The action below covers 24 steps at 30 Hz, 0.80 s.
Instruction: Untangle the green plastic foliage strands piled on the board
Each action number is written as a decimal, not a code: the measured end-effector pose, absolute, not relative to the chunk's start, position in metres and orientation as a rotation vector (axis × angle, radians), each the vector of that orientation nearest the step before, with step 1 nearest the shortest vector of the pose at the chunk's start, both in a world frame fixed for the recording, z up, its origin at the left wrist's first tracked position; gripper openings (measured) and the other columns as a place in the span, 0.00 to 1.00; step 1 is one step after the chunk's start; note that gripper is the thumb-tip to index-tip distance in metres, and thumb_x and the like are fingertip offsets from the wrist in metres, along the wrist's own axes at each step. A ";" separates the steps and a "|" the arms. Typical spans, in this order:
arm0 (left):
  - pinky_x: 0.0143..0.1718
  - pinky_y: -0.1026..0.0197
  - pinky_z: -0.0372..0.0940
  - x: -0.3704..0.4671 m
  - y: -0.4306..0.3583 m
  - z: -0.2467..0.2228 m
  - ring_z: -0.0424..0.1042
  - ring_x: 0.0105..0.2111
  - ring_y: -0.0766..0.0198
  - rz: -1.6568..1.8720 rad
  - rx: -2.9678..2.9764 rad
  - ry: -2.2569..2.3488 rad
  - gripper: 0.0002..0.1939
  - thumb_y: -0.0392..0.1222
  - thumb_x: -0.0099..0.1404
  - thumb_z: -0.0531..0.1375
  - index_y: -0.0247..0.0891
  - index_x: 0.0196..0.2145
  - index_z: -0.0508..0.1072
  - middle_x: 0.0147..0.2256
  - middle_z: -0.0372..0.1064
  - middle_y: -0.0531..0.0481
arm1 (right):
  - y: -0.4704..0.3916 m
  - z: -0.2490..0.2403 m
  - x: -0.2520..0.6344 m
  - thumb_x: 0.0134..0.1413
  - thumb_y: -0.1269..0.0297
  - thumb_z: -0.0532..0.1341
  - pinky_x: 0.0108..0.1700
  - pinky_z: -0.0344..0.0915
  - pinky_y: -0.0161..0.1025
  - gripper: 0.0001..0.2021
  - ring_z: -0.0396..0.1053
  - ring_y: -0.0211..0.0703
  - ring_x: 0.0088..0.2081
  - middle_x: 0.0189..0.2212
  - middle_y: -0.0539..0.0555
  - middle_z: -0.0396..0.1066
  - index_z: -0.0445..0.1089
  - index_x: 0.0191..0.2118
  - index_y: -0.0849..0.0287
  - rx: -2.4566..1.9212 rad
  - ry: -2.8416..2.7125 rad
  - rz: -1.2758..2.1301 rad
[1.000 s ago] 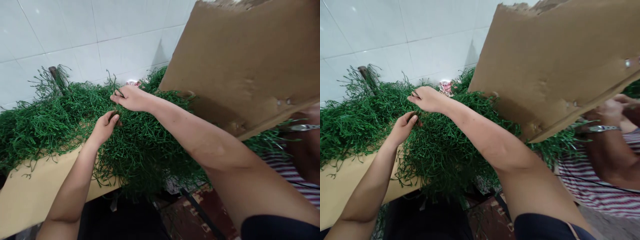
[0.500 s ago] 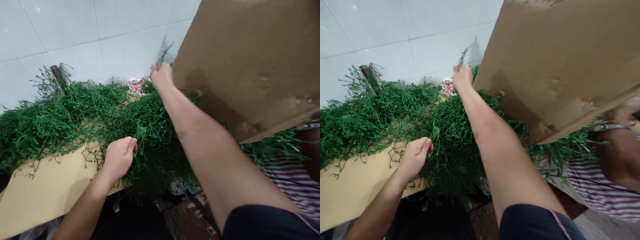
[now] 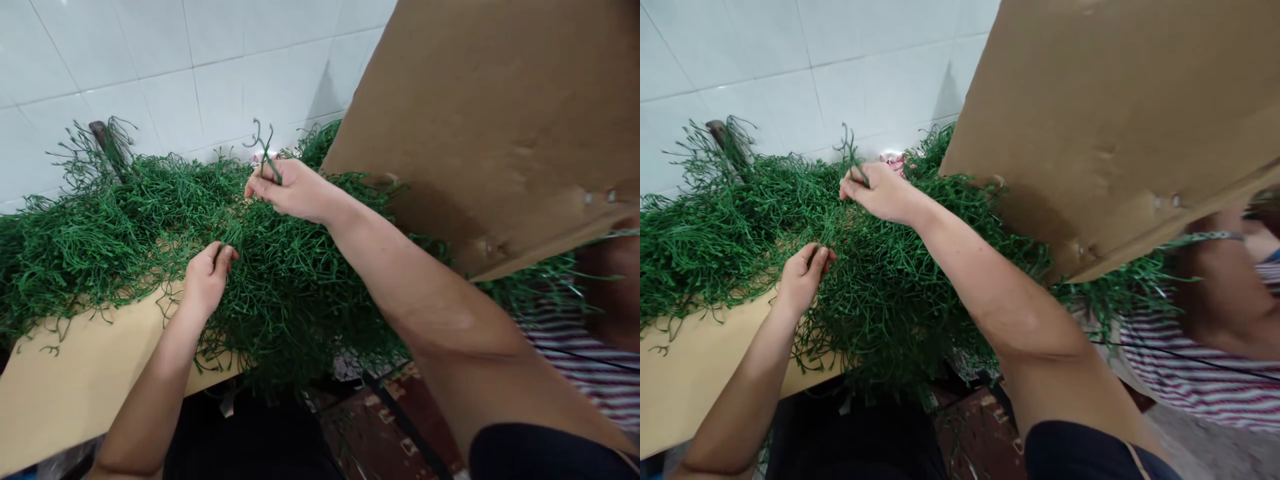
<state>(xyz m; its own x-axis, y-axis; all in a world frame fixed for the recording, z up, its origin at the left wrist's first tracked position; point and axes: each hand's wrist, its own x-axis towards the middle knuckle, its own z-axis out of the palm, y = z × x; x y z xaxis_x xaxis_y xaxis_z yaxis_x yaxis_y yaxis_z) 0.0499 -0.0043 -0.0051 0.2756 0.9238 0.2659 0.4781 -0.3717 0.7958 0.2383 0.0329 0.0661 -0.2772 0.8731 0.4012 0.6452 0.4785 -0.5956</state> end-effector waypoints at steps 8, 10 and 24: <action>0.28 0.63 0.54 0.048 -0.004 0.002 0.63 0.25 0.65 0.966 2.170 1.449 0.11 0.46 0.65 0.50 0.39 0.28 0.65 0.23 0.65 0.52 | 0.020 0.052 0.220 0.58 0.54 0.55 0.28 0.49 0.33 0.18 0.45 0.29 0.24 0.19 0.44 0.47 0.54 0.23 0.60 -1.151 -2.162 0.633; 0.28 0.62 0.53 0.046 -0.006 0.002 0.64 0.26 0.64 0.921 2.235 1.548 0.11 0.46 0.65 0.49 0.39 0.29 0.64 0.25 0.66 0.51 | 0.021 0.049 0.220 0.55 0.49 0.57 0.27 0.49 0.33 0.19 0.47 0.29 0.24 0.19 0.44 0.49 0.57 0.25 0.61 -1.082 -2.156 0.702; 0.42 0.58 0.63 0.042 -0.004 0.000 0.70 0.40 0.58 0.917 2.300 1.335 0.20 0.53 0.63 0.52 0.34 0.43 0.69 0.40 0.71 0.43 | 0.021 0.047 0.211 0.56 0.67 0.57 0.29 0.47 0.35 0.17 0.44 0.29 0.24 0.18 0.44 0.45 0.52 0.20 0.60 -1.167 -2.114 0.550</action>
<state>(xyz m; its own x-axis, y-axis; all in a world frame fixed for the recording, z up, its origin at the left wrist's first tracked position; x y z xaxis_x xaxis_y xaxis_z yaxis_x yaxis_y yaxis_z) 0.0418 -0.0043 0.0000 0.3552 0.8604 0.3656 0.6501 -0.5084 0.5648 0.2111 0.0207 0.0475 -0.3899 0.8559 0.3398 0.5814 0.5150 -0.6299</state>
